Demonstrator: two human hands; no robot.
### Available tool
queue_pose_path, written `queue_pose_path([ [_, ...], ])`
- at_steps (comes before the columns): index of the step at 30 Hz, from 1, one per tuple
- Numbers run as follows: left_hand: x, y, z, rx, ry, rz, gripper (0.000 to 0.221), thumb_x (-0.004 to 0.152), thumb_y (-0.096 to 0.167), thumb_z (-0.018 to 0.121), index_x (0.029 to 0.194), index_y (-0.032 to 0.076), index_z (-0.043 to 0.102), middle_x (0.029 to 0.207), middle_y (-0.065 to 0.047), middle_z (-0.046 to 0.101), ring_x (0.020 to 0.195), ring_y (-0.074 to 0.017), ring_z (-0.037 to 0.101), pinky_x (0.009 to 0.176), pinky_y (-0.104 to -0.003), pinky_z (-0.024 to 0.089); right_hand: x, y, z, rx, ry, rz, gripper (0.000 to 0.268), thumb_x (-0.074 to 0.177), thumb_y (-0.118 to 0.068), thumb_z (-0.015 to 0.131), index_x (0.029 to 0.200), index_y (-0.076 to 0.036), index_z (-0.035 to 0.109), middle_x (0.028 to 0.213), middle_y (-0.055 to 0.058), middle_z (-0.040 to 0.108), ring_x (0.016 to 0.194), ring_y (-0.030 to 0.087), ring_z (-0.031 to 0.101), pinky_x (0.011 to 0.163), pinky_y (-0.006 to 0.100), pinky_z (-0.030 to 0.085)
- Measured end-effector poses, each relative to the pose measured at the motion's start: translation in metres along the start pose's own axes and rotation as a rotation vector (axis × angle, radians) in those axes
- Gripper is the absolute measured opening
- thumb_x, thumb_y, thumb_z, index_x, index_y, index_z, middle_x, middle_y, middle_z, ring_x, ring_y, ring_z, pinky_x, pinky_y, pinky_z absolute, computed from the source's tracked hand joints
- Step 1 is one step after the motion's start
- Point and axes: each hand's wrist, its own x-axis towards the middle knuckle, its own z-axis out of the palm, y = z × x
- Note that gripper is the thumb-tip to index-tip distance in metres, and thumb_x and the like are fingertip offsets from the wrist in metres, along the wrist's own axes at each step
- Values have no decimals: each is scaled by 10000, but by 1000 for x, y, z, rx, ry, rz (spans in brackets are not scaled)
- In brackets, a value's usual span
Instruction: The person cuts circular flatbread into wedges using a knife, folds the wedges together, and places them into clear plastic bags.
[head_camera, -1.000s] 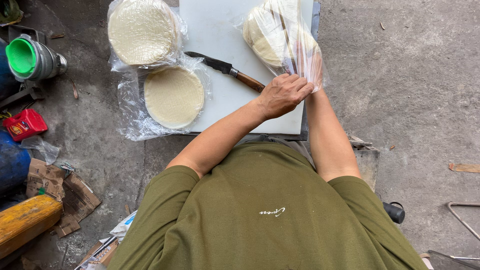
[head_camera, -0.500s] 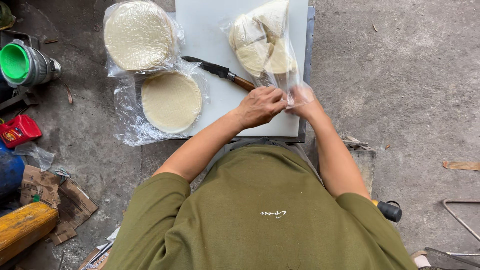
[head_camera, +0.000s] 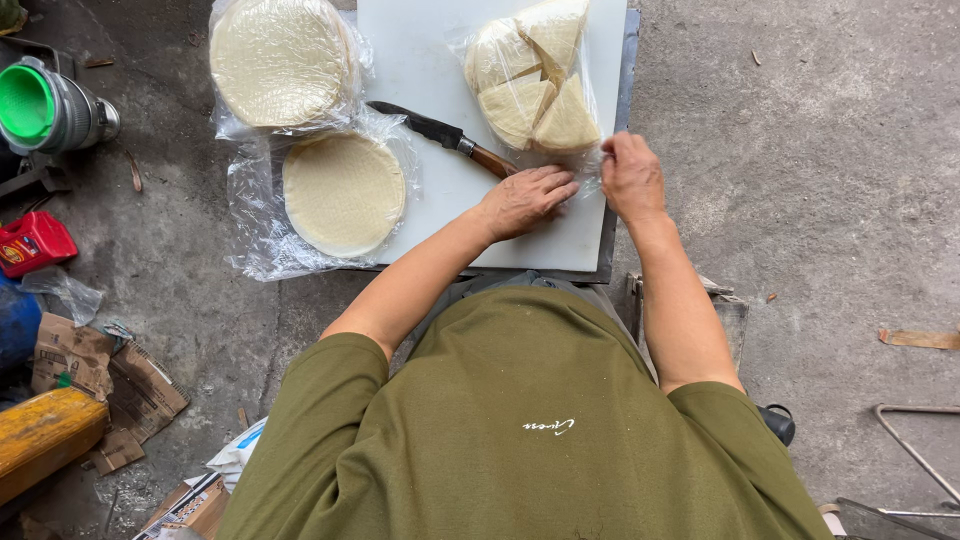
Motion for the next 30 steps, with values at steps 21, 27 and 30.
queue_pose_path([
  [21, 46, 52, -26, -111, 261, -97, 209, 886, 97, 662, 1073, 27, 600, 969, -92, 632, 913, -263, 609, 841, -372, 531, -27, -16, 27, 1607, 43, 949, 416, 1014, -420, 729, 1209, -72, 610, 933, 34, 654, 816, 155, 647, 727, 328, 546],
  [27, 41, 50, -27, -212, 167, -85, 255, 985, 189, 662, 1201, 61, 618, 1111, -64, 681, 1043, -261, 642, 936, -364, 533, -2, 19, 64, 1181, 363, 829, 283, 1045, -244, 554, 1158, -19, 681, 960, 46, 716, 786, 141, 634, 667, 327, 507],
  [30, 37, 42, -37, -124, 130, -85, 469, 993, 356, 671, 1332, 44, 582, 1343, -111, 619, 1249, -288, 566, 1078, -421, 463, 8, 16, 66, 956, 451, 848, 341, 1078, -263, 493, 1143, 15, 679, 964, 73, 729, 803, 138, 649, 713, 321, 541],
])
